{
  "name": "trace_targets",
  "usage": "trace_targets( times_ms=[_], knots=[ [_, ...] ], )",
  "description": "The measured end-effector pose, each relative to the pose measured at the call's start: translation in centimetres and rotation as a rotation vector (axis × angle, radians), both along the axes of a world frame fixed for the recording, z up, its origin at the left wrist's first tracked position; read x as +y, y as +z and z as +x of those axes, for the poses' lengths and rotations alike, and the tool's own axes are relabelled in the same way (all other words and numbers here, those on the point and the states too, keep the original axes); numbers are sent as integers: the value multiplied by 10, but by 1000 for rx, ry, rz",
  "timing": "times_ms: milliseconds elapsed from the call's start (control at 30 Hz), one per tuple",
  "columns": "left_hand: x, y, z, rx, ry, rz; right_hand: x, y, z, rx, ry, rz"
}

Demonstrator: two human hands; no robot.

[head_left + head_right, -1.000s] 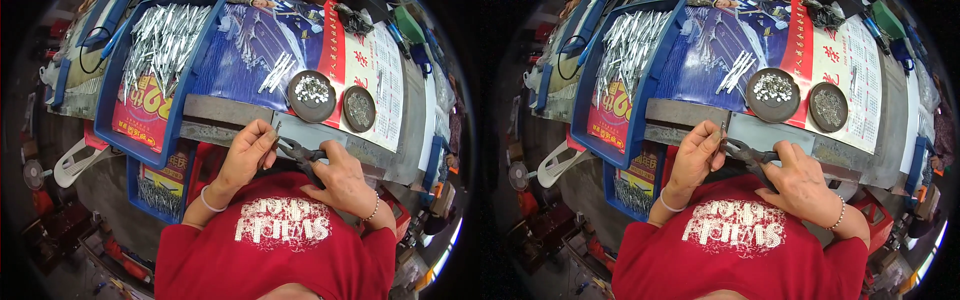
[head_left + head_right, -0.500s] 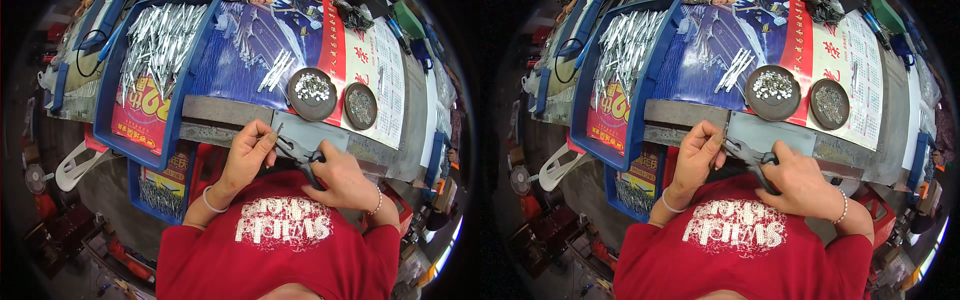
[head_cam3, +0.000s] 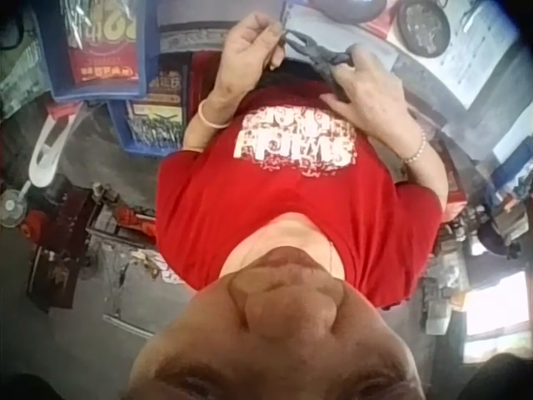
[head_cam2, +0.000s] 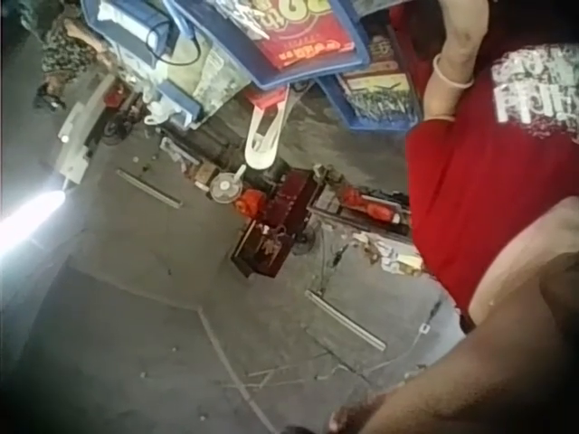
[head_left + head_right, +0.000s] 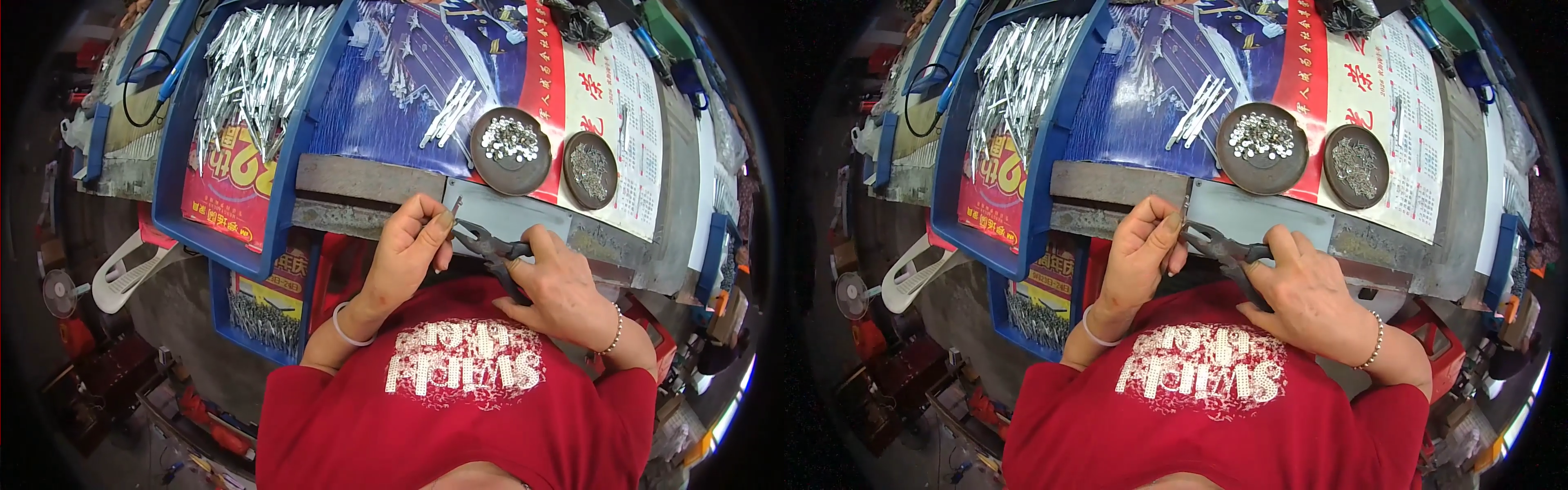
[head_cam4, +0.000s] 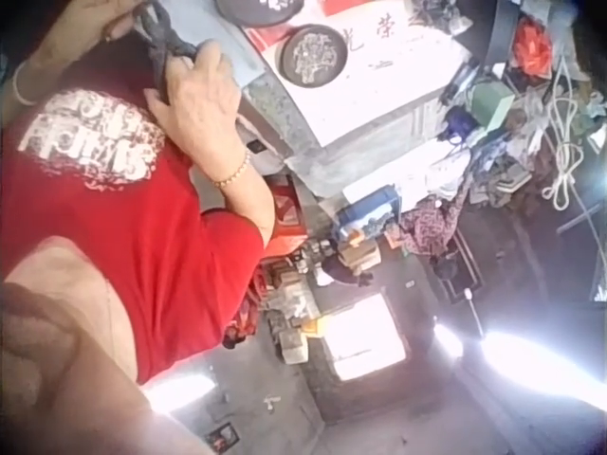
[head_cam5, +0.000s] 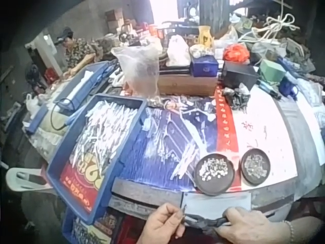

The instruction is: The recorder uses pliers to assemble or crimp small metal pins and rings at a cluttered workshop workbench.

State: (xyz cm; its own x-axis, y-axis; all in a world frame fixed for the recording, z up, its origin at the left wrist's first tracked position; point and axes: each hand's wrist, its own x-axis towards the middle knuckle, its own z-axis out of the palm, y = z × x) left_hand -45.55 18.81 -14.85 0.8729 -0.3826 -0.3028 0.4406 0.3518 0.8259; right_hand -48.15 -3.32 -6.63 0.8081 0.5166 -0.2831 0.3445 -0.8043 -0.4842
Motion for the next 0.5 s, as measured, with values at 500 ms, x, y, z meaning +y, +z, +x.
trace_targets(
  times_ms=[500],
  knots=[
    [-2, 2, -1, -80, 68, 78, -4, 5, 10, 436, -35, 222]
  ],
)
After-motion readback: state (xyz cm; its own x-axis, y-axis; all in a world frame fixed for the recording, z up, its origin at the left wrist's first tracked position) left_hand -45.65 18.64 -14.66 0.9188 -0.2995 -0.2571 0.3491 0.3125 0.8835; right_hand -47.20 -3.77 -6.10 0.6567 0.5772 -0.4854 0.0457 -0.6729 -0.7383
